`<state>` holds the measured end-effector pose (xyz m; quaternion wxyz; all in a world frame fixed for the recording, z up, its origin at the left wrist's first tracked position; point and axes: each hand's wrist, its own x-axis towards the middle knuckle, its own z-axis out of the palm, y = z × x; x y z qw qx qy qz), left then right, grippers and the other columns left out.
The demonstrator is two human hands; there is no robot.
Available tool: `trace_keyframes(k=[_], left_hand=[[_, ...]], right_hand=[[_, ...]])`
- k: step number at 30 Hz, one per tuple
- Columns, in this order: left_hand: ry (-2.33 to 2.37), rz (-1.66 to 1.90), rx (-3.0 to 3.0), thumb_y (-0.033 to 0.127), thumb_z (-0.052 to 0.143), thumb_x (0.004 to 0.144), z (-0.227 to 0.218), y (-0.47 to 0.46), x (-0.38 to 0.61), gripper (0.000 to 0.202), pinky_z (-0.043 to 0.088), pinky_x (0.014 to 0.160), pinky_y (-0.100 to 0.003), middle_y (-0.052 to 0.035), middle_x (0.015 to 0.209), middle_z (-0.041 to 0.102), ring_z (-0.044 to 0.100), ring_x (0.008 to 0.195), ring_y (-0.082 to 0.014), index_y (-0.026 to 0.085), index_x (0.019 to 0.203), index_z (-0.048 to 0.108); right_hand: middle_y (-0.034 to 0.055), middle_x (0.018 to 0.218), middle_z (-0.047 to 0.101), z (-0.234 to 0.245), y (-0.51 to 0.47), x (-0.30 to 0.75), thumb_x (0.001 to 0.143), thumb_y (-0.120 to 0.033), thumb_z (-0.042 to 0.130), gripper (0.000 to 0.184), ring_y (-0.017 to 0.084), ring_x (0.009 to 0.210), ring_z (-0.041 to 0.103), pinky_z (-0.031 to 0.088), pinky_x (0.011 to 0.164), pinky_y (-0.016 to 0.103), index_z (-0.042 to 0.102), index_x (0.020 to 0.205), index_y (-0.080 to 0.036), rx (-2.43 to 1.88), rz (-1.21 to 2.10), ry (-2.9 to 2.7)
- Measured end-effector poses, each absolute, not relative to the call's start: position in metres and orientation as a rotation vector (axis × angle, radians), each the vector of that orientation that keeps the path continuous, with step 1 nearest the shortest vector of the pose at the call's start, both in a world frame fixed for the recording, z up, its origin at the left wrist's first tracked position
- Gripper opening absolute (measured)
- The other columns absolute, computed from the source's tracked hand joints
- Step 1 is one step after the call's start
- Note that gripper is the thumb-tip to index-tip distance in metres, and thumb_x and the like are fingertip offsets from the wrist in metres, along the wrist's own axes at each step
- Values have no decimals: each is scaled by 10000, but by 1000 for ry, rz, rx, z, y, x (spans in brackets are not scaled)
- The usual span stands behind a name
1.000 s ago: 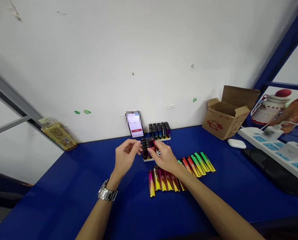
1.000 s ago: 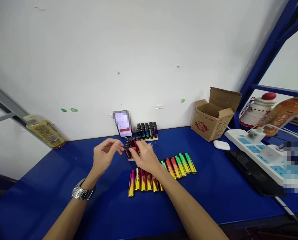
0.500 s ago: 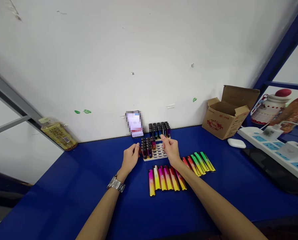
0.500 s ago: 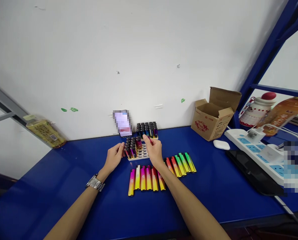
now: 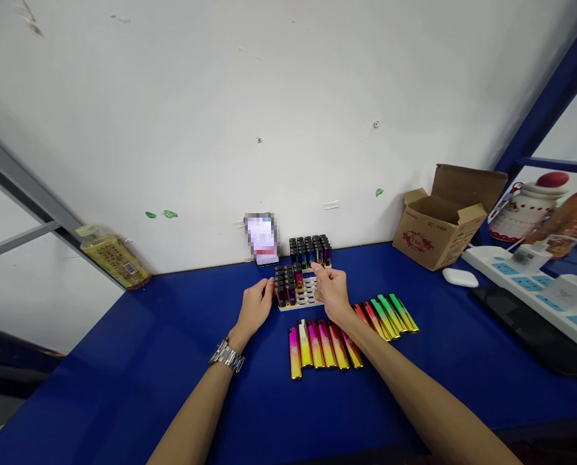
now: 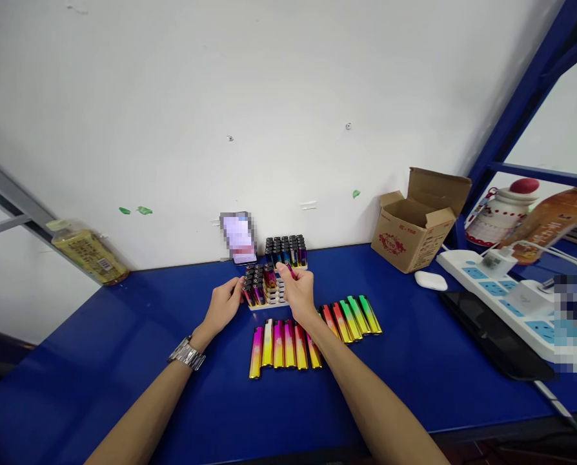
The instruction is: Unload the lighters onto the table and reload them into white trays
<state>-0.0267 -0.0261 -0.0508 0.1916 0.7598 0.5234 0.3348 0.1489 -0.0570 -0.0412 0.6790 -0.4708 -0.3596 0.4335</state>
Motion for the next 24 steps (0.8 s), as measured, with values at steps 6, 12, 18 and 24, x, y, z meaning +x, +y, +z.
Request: trace_keyframes(k=[6, 12, 18, 24], left_hand=[[1470, 922, 2140, 483, 283, 924, -51, -26, -26, 434, 310, 557, -257, 26, 539, 504, 480, 526, -132, 210, 608, 402], [1464, 906, 2153, 480, 278, 926, -51, -26, -27, 429, 309, 562, -260, 22, 544, 505, 481, 528, -137, 213, 613, 401], [1458, 912, 2161, 478, 277, 928, -50, -27, -27, 426, 314, 565, -260, 23, 547, 506, 483, 528, -137, 215, 616, 398], [1455, 913, 2159, 473, 285, 930, -51, -25, -27, 422, 319, 567, -261, 19, 557, 522, 497, 538, -139, 214, 620, 409]], right_hand=[[-99, 441, 164, -43, -56, 149, 695, -410, 624, 451, 44, 365, 204, 189, 327, 211, 270, 468, -244, -1145, 868, -790], [-95, 443, 159, -42, -57, 149, 687, -425, 610, 447, 46, 372, 191, 175, 337, 218, 259, 474, -247, -1142, 878, -804], [-96, 447, 163, -40, -57, 150, 671, -428, 618, 453, 42, 376, 187, 177, 338, 220, 254, 472, -247, -1153, 862, -807], [-99, 435, 166, -41, -58, 151, 682, -470, 637, 495, 41, 369, 199, 185, 343, 220, 248, 470, -250, -1172, 845, -821]])
